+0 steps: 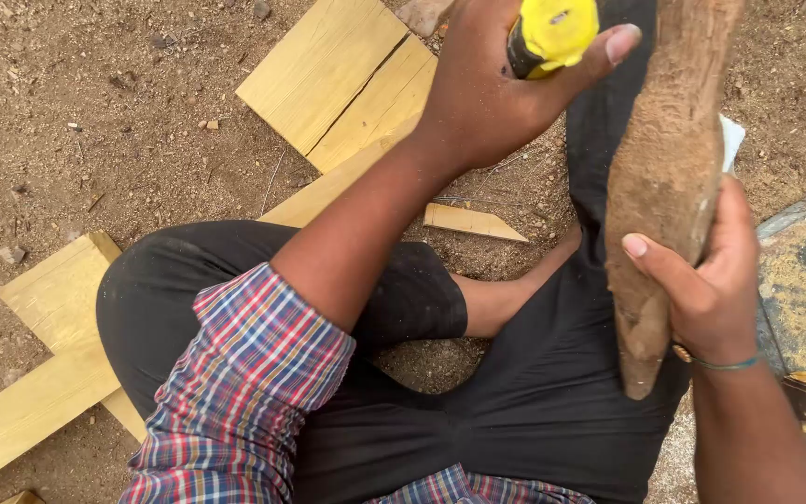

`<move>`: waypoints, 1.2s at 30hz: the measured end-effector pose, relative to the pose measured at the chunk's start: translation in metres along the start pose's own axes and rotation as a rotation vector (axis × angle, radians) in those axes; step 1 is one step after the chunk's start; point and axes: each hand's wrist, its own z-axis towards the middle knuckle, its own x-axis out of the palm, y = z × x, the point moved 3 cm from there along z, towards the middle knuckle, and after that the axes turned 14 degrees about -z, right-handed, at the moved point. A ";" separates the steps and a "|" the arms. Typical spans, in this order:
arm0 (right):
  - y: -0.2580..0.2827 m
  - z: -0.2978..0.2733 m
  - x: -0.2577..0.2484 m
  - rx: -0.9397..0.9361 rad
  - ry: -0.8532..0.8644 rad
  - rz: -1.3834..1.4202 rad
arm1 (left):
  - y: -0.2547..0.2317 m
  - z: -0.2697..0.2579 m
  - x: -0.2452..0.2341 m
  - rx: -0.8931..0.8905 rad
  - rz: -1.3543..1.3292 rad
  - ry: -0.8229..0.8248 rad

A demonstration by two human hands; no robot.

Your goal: Shaping or carving wood using a chisel and a wooden mallet while sitting on the ground.

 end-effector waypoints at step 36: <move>-0.085 0.010 0.027 0.276 0.186 0.618 | 0.068 -0.074 -0.133 -1.504 0.856 0.667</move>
